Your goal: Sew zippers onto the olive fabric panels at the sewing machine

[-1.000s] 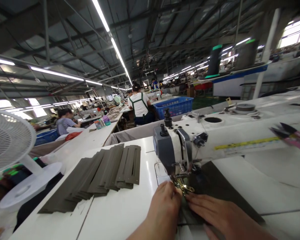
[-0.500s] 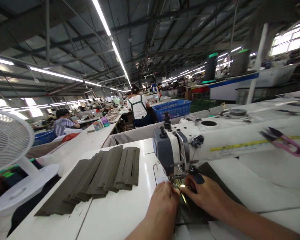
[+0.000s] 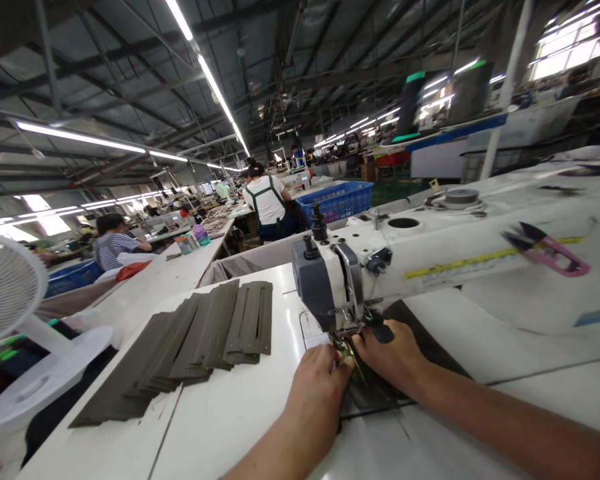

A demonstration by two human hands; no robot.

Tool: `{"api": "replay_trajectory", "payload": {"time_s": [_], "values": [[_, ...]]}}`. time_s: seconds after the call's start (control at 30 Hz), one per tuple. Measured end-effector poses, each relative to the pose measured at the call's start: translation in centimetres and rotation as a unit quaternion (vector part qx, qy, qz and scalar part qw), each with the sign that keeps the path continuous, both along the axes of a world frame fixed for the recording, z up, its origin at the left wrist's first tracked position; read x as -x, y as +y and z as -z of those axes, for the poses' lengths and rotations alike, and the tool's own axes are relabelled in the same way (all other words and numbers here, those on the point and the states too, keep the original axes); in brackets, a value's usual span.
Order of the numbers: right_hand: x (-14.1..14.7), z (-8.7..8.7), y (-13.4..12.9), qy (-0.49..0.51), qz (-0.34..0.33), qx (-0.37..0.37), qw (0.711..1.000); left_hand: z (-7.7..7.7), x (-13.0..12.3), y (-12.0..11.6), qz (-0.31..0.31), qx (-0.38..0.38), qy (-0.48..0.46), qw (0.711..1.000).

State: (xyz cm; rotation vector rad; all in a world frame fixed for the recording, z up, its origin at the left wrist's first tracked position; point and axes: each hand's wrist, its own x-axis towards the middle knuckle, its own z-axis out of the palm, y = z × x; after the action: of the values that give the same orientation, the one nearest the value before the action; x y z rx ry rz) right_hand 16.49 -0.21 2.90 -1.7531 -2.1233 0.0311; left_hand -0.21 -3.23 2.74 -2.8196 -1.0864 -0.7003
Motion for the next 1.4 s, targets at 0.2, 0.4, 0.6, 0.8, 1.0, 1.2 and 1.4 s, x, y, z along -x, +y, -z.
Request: {"api": "replay_trajectory", "payload": {"time_s": [0.2,0.4,0.6,0.8,1.0,1.2,1.4], "values": [[-2.1,-0.5,-4.3,-0.015,-0.165,-0.109,0.980,-0.1,0.0,-0.3,-0.008,-0.003,-0.005,1.000],[-2.2,1.0,-7.0,-0.060,-0.295,-0.302,0.905,0.2,-0.1,-1.4,-0.005,-0.027,-0.007,1.000],[-1.5,1.5,-6.0,-0.042,-0.275,-0.320,0.906,0.4,-0.2,-1.8,0.018,-0.077,-0.012,0.997],[-1.7,1.6,-5.3,-0.037,-0.286,-0.282,0.915,-0.3,-0.4,-1.2,0.017,-0.088,0.002,0.996],[-1.6,2.2,-4.0,-0.021,-0.296,-0.272,0.915,0.2,-0.3,-0.2,0.011,-0.087,0.014,0.996],[-1.7,1.8,-3.6,-0.005,-0.280,-0.261,0.924,0.4,-0.6,0.4,-0.038,-0.036,0.016,0.998],[-2.4,2.3,-4.6,-0.053,-0.267,-0.268,0.924,0.3,0.6,-1.3,-0.039,0.004,-0.015,0.999]]}}
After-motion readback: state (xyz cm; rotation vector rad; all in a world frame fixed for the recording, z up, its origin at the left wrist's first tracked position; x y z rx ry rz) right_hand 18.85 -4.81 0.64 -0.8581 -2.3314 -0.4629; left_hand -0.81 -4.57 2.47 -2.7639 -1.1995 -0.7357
